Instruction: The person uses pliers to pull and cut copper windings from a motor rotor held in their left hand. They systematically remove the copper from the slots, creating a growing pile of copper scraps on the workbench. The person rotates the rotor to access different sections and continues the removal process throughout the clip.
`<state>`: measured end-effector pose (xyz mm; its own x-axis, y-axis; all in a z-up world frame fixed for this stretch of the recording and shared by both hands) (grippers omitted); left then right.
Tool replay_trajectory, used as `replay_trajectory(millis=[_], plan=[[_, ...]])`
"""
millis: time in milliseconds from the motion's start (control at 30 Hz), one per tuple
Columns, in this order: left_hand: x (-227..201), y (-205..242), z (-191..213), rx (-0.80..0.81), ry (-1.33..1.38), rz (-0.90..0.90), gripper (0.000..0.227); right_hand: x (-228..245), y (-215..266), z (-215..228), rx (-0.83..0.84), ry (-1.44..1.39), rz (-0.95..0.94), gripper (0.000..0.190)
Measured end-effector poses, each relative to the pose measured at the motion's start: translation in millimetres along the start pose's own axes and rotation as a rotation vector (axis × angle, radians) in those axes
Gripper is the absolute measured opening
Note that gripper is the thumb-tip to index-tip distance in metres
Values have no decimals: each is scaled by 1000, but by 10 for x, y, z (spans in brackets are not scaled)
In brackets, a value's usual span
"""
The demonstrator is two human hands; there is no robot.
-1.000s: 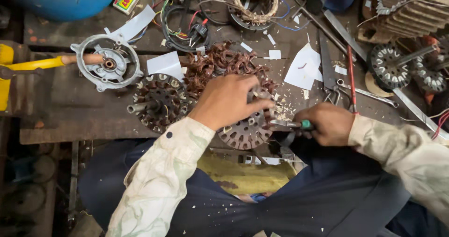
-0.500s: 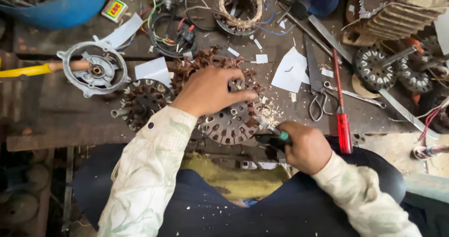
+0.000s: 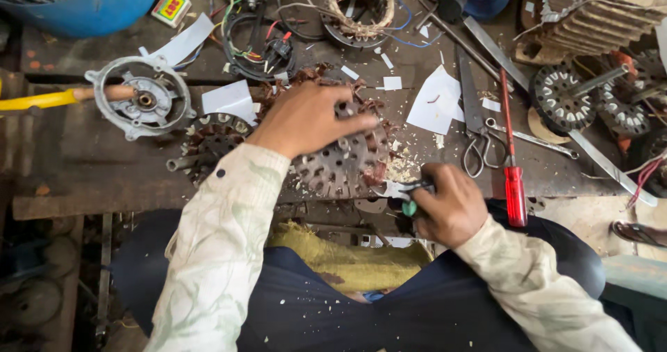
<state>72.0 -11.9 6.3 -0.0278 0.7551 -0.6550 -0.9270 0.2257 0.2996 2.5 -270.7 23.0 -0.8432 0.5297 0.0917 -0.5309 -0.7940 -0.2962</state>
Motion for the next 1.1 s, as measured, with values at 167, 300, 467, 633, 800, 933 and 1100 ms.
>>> replay_trajectory(millis=[167, 300, 467, 633, 800, 933, 1100], plan=[[1, 28, 91, -124, -78, -123, 75, -184, -41, -11, -145, 12, -300, 27], [-65, 162, 69, -387, -190, -368, 76, -285, -51, 32, -13, 236, -401, 41], [31, 217, -8, -483, 2, 37, 58, -207, -113, 16, 137, 625, -398, 36], [-29, 268, -48, -558, 69, 1, 58, -148, -100, 99, 146, 715, -388, 31], [-102, 274, -86, -490, -84, 119, 67, -121, -56, 411, 137, 378, -503, 46], [-116, 235, -135, -466, -35, 154, 68, 61, -132, 524, 169, 420, -388, 47], [-162, 255, -98, -482, -92, 128, 67, 112, -322, 523, 286, 533, -283, 37]])
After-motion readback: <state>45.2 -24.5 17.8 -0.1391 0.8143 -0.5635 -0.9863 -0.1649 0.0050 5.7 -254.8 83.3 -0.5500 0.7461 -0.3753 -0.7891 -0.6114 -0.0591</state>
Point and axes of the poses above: each hand's wrist, its own y-axis away from the middle knuckle, its own z-axis out of the back of the hand, x = y × z, the point moved 4 cm from there along -y, towards the middle knuckle, and after that the axes turned 4 degrees about y, right-handed, at the moved point
